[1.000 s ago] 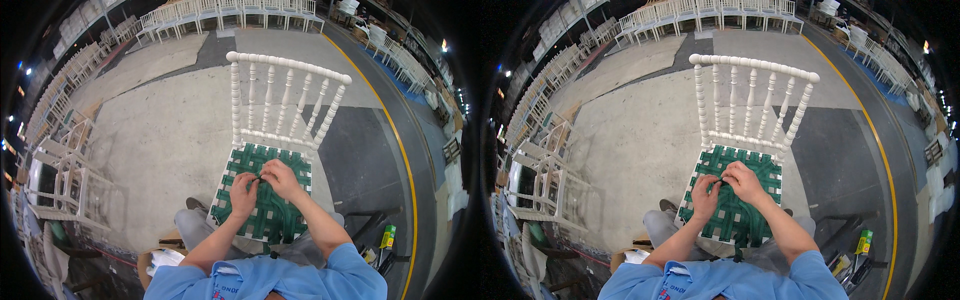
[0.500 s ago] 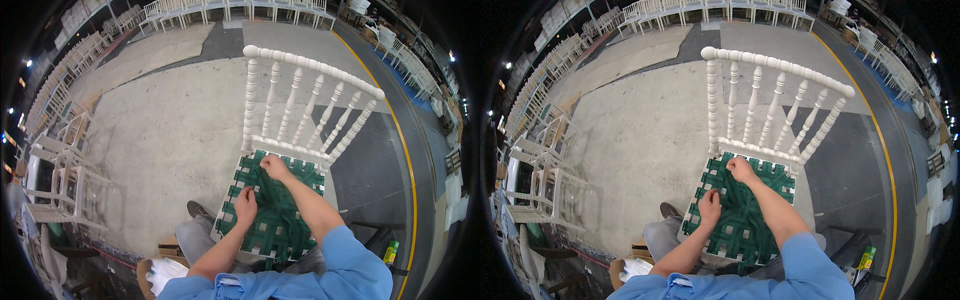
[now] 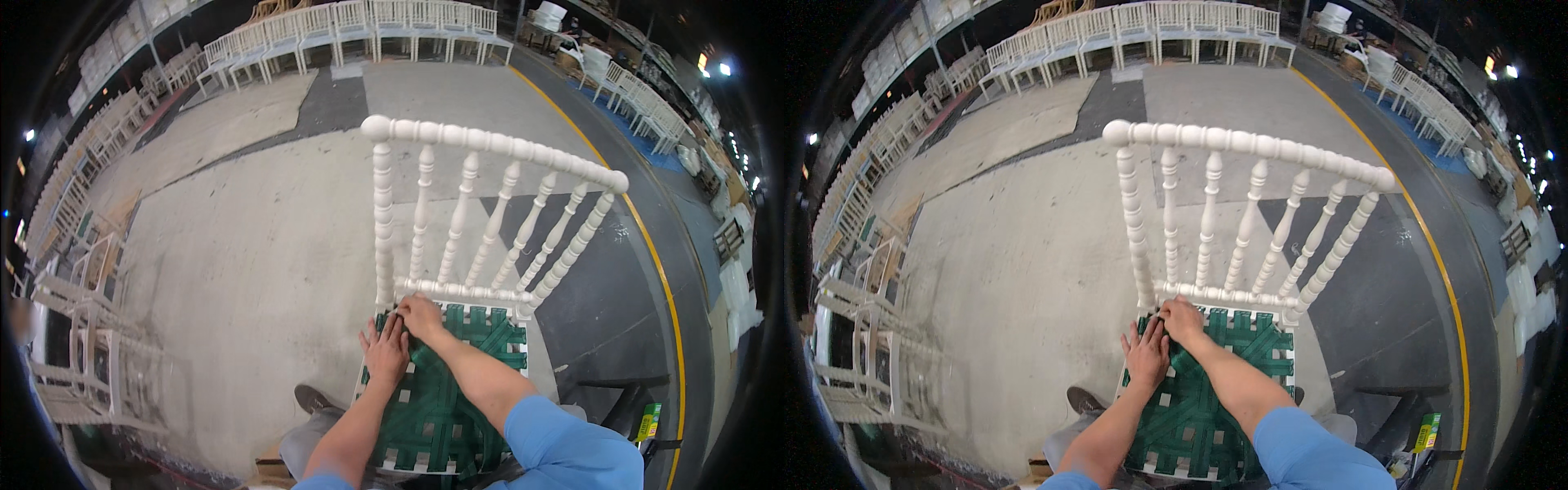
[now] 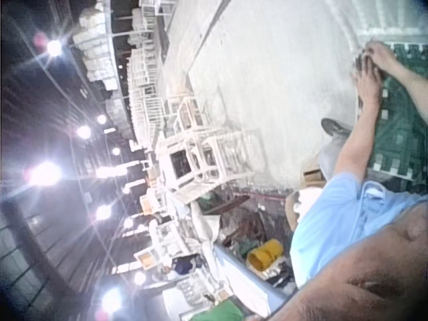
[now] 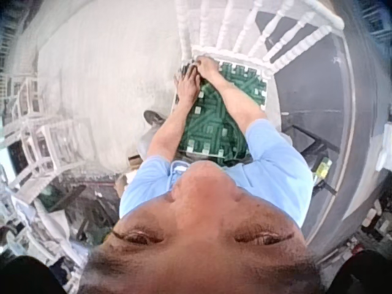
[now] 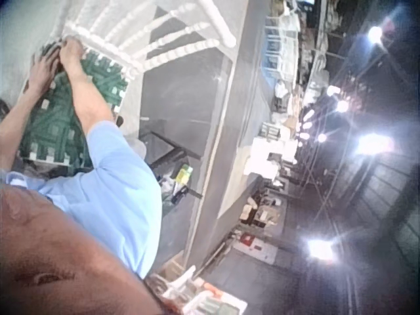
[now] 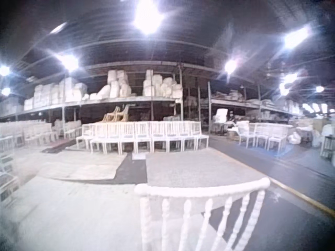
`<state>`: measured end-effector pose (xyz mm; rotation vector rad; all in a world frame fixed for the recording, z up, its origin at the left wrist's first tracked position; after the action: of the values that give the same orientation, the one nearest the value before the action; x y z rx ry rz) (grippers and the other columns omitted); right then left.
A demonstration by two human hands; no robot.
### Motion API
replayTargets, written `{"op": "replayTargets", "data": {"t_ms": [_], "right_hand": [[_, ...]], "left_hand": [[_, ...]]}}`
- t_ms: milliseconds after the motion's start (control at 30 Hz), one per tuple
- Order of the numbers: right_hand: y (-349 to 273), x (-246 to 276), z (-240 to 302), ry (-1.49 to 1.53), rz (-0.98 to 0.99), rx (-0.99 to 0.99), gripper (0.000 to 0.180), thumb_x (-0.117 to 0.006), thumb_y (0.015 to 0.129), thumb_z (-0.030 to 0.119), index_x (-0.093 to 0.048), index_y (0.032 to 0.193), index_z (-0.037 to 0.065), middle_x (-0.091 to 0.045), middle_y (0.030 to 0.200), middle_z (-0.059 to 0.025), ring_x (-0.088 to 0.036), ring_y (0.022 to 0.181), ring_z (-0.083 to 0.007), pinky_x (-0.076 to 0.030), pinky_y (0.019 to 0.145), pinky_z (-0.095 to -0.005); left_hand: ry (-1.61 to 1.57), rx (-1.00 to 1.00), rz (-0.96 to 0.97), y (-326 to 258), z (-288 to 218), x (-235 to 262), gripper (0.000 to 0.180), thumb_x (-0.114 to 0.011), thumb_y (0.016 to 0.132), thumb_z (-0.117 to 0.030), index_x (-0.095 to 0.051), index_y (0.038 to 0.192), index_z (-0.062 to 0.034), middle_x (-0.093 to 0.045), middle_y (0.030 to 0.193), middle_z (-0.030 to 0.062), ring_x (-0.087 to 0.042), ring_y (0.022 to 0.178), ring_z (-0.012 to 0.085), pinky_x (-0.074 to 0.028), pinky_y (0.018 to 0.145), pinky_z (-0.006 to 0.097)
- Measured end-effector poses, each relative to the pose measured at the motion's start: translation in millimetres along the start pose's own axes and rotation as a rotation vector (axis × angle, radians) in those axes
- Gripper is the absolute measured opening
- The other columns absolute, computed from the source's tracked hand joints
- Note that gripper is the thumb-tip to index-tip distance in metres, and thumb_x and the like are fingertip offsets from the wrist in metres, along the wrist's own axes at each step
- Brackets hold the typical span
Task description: The person weaves green plastic strips into the seat of a white wooden chair, using a staple gun to secure the strips. They then place a white fabric sheet over the woven seat and staple it in place.
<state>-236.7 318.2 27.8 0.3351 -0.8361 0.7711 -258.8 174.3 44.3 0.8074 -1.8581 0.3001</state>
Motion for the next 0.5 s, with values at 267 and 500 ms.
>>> {"op": "replayTargets", "data": {"t_ms": [267,500], "right_hand": [[-15.4,55.9,-3.3,0.197,-0.113,-0.026,0.037,-0.081,0.09,0.027,-0.07,0.119,0.007,-0.072,0.097,-0.0144,-0.072,0.092,-0.0326,-0.057,0.083,-0.0431],[-217.4,179.8,-126.2,0.552,-0.312,-0.267,0.023,-0.069,0.104,0.022,-0.076,0.117,0.004,-0.077,0.099,-0.0061,-0.07,0.088,-0.015,-0.057,0.081,-0.0313]], "left_hand": [[-0.002,-0.058,-0.021,7.2,-25.5,10.4,0.051,-0.058,0.104,-0.04,-0.063,0.15,-0.0199,-0.053,0.162,-0.001,-0.038,0.153,0.0447,-0.022,0.124,0.069],[0.073,-0.032,0.01,-4.6,-14.4,12.9,0.051,-0.057,0.103,-0.042,-0.064,0.148,-0.0194,-0.053,0.161,-0.002,-0.037,0.154,0.0435,-0.024,0.125,0.068]]}}
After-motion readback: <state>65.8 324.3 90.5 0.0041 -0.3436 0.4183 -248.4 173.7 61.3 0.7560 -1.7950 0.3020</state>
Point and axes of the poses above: each hand's wrist, its own y-axis towards the middle knuckle, its own x-axis out of the back of the hand, z = x × y, the point moved 10 cm from there along y, towards the middle knuckle
